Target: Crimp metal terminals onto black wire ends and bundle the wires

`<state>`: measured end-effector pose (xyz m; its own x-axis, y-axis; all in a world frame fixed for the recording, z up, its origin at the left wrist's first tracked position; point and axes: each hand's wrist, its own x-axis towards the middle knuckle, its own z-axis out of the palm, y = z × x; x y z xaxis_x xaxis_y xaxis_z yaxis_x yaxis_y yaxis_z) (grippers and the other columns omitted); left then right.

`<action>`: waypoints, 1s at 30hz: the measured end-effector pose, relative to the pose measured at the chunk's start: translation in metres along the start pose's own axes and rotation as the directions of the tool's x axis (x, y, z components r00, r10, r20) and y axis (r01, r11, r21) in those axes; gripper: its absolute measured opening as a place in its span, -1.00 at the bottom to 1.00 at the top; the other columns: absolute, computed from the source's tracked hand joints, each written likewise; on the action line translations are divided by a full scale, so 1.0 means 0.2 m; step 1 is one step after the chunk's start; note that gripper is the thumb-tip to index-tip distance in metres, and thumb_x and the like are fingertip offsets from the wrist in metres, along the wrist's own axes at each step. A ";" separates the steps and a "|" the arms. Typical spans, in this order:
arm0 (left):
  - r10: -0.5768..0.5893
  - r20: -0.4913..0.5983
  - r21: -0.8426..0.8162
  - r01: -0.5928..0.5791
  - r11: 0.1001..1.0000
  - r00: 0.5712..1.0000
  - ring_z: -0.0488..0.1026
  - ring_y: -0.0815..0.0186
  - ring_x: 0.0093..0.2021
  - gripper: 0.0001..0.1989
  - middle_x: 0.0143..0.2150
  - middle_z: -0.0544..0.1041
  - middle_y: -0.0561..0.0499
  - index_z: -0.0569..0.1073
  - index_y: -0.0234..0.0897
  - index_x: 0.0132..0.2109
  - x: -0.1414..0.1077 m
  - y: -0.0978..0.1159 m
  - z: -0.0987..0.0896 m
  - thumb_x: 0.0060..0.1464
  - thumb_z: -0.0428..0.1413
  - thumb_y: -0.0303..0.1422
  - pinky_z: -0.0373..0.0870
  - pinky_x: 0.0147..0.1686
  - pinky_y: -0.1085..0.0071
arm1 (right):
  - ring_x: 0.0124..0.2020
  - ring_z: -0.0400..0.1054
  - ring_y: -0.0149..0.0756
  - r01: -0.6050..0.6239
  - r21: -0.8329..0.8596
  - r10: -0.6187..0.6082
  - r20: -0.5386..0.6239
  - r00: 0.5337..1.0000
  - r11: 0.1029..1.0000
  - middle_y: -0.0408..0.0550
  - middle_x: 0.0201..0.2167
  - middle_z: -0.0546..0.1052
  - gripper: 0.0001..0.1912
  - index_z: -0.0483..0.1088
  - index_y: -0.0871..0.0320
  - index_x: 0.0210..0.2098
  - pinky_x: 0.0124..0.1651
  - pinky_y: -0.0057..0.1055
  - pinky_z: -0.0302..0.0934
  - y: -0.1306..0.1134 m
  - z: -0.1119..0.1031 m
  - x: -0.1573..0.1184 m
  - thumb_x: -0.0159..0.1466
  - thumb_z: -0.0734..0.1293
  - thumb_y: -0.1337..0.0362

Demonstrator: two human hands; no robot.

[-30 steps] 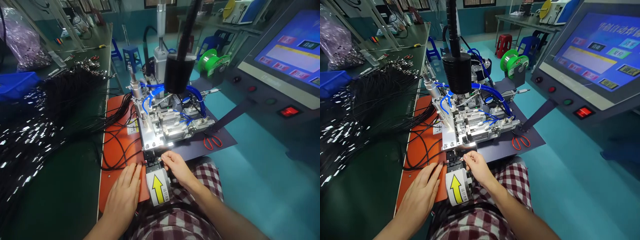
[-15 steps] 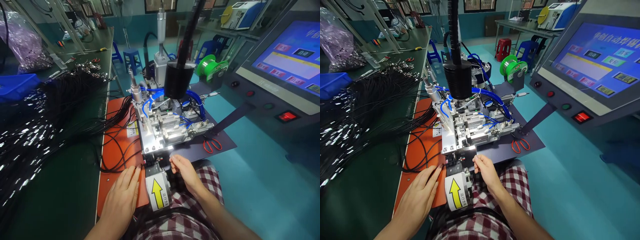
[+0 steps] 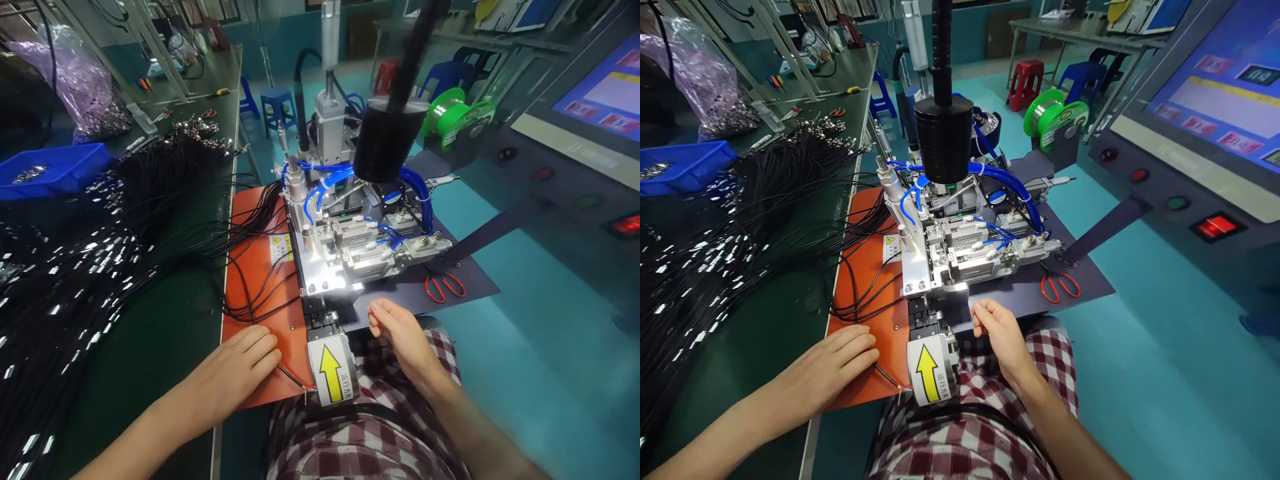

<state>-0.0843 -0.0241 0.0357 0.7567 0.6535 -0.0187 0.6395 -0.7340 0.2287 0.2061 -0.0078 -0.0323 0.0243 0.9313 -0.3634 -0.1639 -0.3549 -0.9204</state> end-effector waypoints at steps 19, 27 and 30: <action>-0.218 -0.242 -0.345 0.126 0.930 0.945 0.31 0.29 -0.24 -0.80 -0.24 0.38 -0.03 0.31 -0.25 -0.06 0.21 0.25 0.10 0.18 -0.05 -0.52 0.29 -0.23 0.35 | -0.53 0.14 -0.40 0.193 -0.203 -0.148 0.217 0.965 0.960 -0.18 -0.54 0.30 -0.81 0.32 0.13 -0.43 -0.42 -0.43 0.09 -0.14 0.10 -0.19 0.21 0.29 0.14; -0.301 -0.100 -0.612 0.180 0.770 0.948 0.32 0.35 -0.37 -0.84 -0.36 0.39 0.04 0.37 -0.24 -0.24 0.39 0.34 0.03 0.23 -0.10 -0.40 0.26 -0.37 0.42 | -0.54 0.17 -0.41 0.210 -0.202 -0.169 0.204 0.964 0.957 -0.18 -0.56 0.31 -0.79 0.33 0.13 -0.44 -0.44 -0.44 0.11 -0.16 0.11 -0.19 0.25 0.25 0.14; -0.396 -0.035 -0.787 0.219 0.577 0.918 0.33 0.42 -0.44 -0.82 -0.42 0.41 0.09 0.41 -0.22 -0.29 0.41 0.33 0.04 0.22 -0.06 -0.35 0.25 -0.44 0.50 | -0.57 0.18 -0.43 0.103 -0.057 -0.090 0.206 0.974 0.993 -0.19 -0.59 0.30 -0.69 0.34 0.14 -0.42 -0.46 -0.45 0.11 -0.16 0.09 -0.17 0.27 0.19 0.04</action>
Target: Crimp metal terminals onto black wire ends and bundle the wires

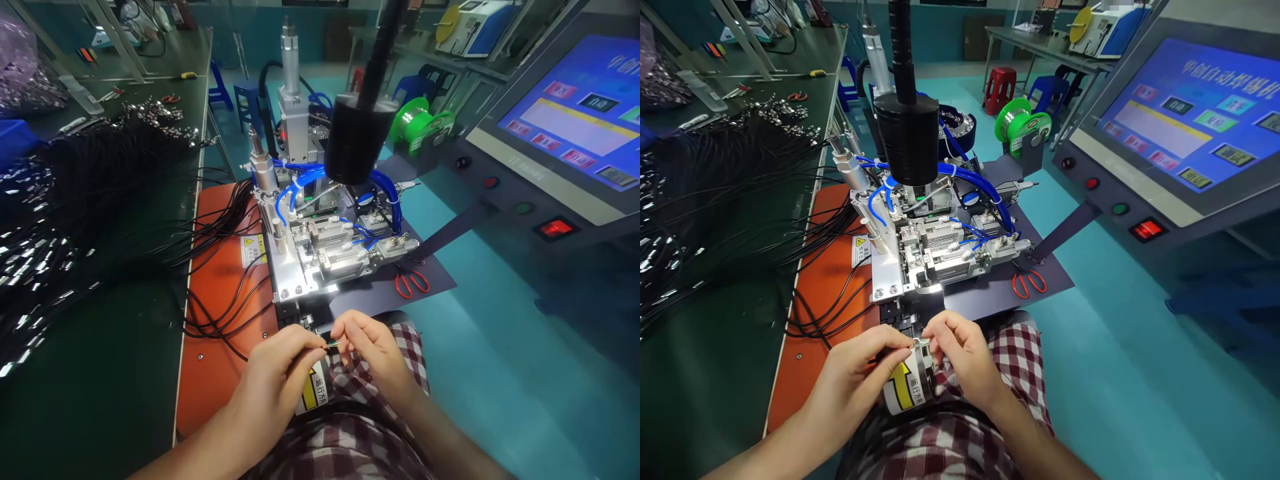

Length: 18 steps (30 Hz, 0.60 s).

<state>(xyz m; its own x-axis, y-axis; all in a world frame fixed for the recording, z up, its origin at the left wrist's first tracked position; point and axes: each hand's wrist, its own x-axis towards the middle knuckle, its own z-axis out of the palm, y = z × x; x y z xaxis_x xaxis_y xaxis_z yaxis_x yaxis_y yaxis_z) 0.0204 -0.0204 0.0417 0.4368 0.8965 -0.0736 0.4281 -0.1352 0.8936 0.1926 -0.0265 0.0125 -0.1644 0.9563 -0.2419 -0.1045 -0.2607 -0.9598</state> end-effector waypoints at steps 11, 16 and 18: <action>-0.255 0.071 -0.372 0.263 0.890 0.964 0.08 0.57 -0.70 -0.76 -0.49 0.38 0.12 0.40 -0.29 -0.33 0.02 -0.01 -0.01 0.18 -0.02 -0.24 -0.02 -0.76 0.61 | -0.62 0.13 -0.53 0.002 0.216 -0.018 0.074 0.997 0.976 -0.25 -0.63 0.29 -0.74 0.29 0.15 -0.43 -0.52 -0.54 0.05 0.06 0.05 0.05 0.22 0.30 0.09; -0.324 0.127 -0.484 0.343 0.805 0.938 0.04 0.59 -0.70 -0.75 -0.53 0.33 0.14 0.37 -0.30 -0.34 0.02 -0.02 -0.01 0.16 0.01 -0.20 -0.03 -0.76 0.63 | -0.66 0.07 -0.55 0.027 0.244 -0.040 0.046 0.998 0.969 -0.29 -0.67 0.25 -0.71 0.28 0.16 -0.48 -0.57 -0.55 -0.01 0.09 0.07 0.06 0.18 0.34 0.09; -0.351 0.151 -0.512 0.377 0.772 0.924 0.02 0.58 -0.69 -0.74 -0.56 0.31 0.15 0.36 -0.30 -0.34 0.02 -0.02 -0.02 0.15 0.02 -0.18 -0.04 -0.76 0.63 | -0.67 0.05 -0.56 0.043 0.253 -0.053 0.031 0.998 0.966 -0.30 -0.68 0.24 -0.71 0.28 0.17 -0.48 -0.58 -0.56 -0.03 0.10 0.08 0.06 0.16 0.37 0.09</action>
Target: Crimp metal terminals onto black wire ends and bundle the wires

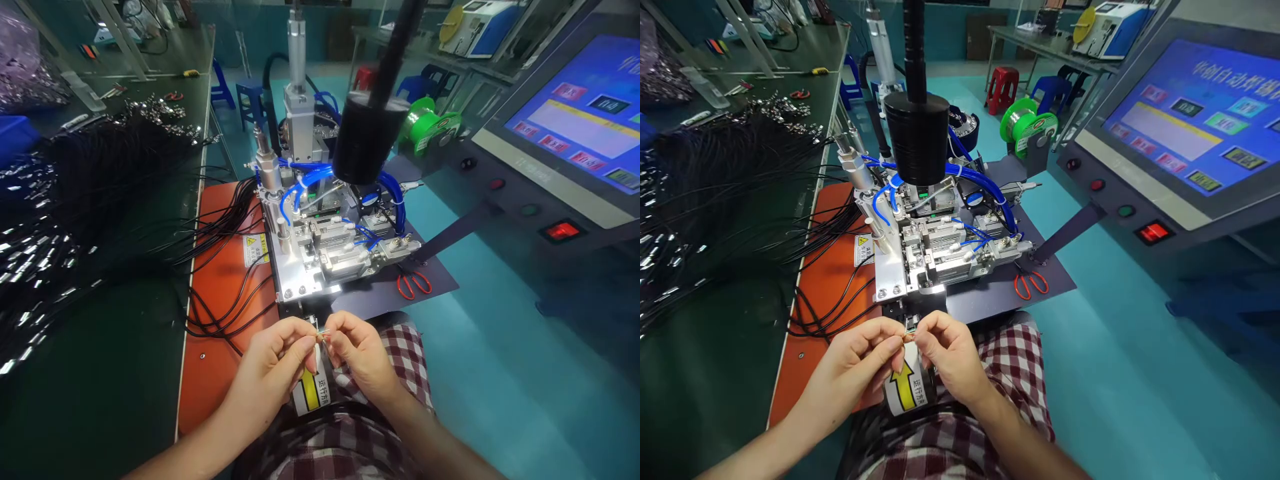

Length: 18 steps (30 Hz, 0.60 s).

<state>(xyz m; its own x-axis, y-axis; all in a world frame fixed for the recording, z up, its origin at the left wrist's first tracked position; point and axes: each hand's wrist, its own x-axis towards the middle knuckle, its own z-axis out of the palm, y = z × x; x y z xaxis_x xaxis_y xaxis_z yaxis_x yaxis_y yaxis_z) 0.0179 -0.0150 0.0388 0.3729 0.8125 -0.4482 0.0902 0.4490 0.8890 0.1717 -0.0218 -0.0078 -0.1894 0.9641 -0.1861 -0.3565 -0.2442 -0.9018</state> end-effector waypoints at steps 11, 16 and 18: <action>0.012 -0.006 0.003 -0.012 1.000 1.000 0.07 0.56 -0.68 -0.75 -0.55 0.34 0.12 0.37 -0.31 -0.30 0.01 0.00 0.00 0.15 0.02 -0.19 -0.04 -0.75 0.62 | -0.66 0.06 -0.55 0.053 -0.024 -0.053 -0.001 0.999 0.998 -0.29 -0.65 0.25 -0.76 0.29 0.16 -0.45 -0.56 -0.54 -0.03 0.02 0.02 0.00 0.19 0.34 0.14; 0.043 -0.049 -0.038 -0.045 0.998 0.998 0.10 0.56 -0.64 -0.77 -0.55 0.29 0.16 0.35 -0.30 -0.29 0.03 -0.04 0.01 0.13 0.05 -0.20 -0.01 -0.69 0.62 | -0.51 0.20 -0.48 0.210 -0.394 -0.269 -0.102 0.958 0.895 -0.19 -0.52 0.38 -0.88 0.35 0.16 -0.44 -0.42 -0.50 0.12 0.03 0.06 -0.03 0.21 0.31 0.28; 0.069 -0.059 -0.078 -0.073 0.994 0.996 0.13 0.56 -0.59 -0.79 -0.50 0.30 0.15 0.35 -0.28 -0.25 0.03 -0.05 0.01 0.11 0.08 -0.21 0.03 -0.64 0.63 | -0.49 0.23 -0.45 0.226 -0.462 -0.309 -0.110 0.945 0.857 -0.18 -0.51 0.40 -0.89 0.36 0.16 -0.44 -0.39 -0.49 0.15 0.04 0.06 -0.04 0.23 0.29 0.30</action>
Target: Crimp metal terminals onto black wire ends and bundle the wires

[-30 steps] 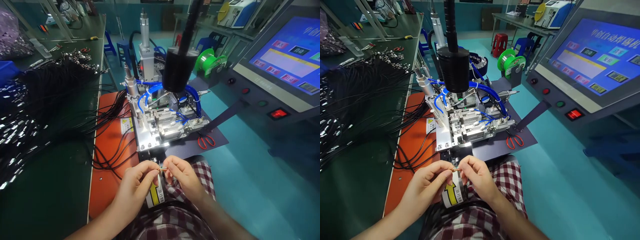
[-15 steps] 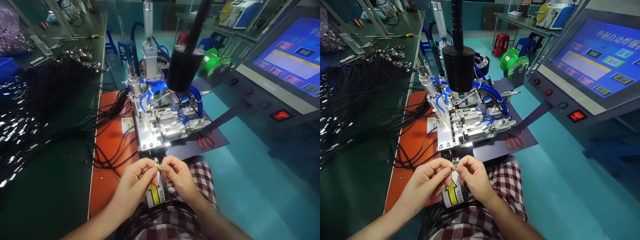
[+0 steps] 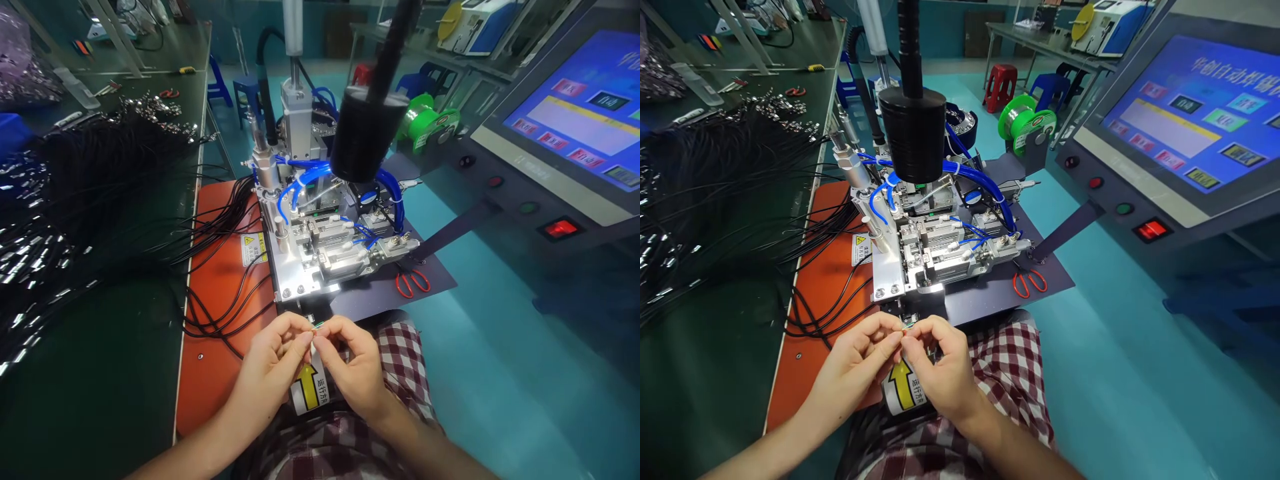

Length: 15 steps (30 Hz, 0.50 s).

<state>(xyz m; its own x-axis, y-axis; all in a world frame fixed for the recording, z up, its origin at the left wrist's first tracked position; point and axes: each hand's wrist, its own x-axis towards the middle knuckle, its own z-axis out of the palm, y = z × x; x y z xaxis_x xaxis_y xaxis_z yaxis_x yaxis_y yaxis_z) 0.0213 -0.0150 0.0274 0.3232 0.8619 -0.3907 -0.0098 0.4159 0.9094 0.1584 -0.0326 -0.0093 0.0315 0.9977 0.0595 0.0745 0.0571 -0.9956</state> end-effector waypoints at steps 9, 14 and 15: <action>-0.078 -0.078 -0.016 0.077 0.997 0.994 -0.01 0.58 -0.68 -0.76 -0.70 0.12 0.24 0.40 -0.34 -0.36 0.02 0.04 0.00 -0.01 0.19 -0.23 -0.12 -0.69 0.62 | -0.51 0.19 -0.47 0.019 -0.070 -0.019 -0.001 1.000 0.997 -0.20 -0.54 0.35 -0.87 0.34 0.17 -0.47 -0.42 -0.51 0.12 -0.01 -0.02 0.00 0.21 0.31 0.32; -0.123 -0.072 -0.060 0.118 0.991 0.990 -0.02 0.59 -0.68 -0.77 -0.71 0.12 0.25 0.42 -0.33 -0.35 0.01 0.05 0.00 0.00 0.19 -0.23 -0.12 -0.69 0.64 | -0.55 0.17 -0.48 -0.120 0.102 0.111 0.093 0.989 0.988 -0.22 -0.58 0.32 -0.83 0.33 0.17 -0.47 -0.46 -0.51 0.11 -0.02 -0.06 0.02 0.22 0.30 0.26; -0.123 -0.068 -0.071 0.118 0.990 0.990 -0.03 0.59 -0.68 -0.77 -0.70 0.12 0.25 0.43 -0.33 -0.36 0.01 0.05 0.00 -0.01 0.20 -0.23 -0.13 -0.69 0.64 | -0.57 0.16 -0.50 -0.168 0.167 0.149 0.119 0.982 0.972 -0.23 -0.60 0.31 -0.83 0.32 0.17 -0.46 -0.48 -0.52 0.09 -0.02 -0.07 0.03 0.23 0.29 0.24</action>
<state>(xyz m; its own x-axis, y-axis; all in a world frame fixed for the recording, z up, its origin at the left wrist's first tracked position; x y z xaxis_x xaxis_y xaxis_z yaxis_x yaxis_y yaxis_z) 0.0213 -0.0089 0.0367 0.2567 0.8220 -0.5084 -0.0386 0.5344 0.8444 0.1725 -0.0268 -0.0046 -0.0771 0.9922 -0.0984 -0.0994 -0.1059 -0.9894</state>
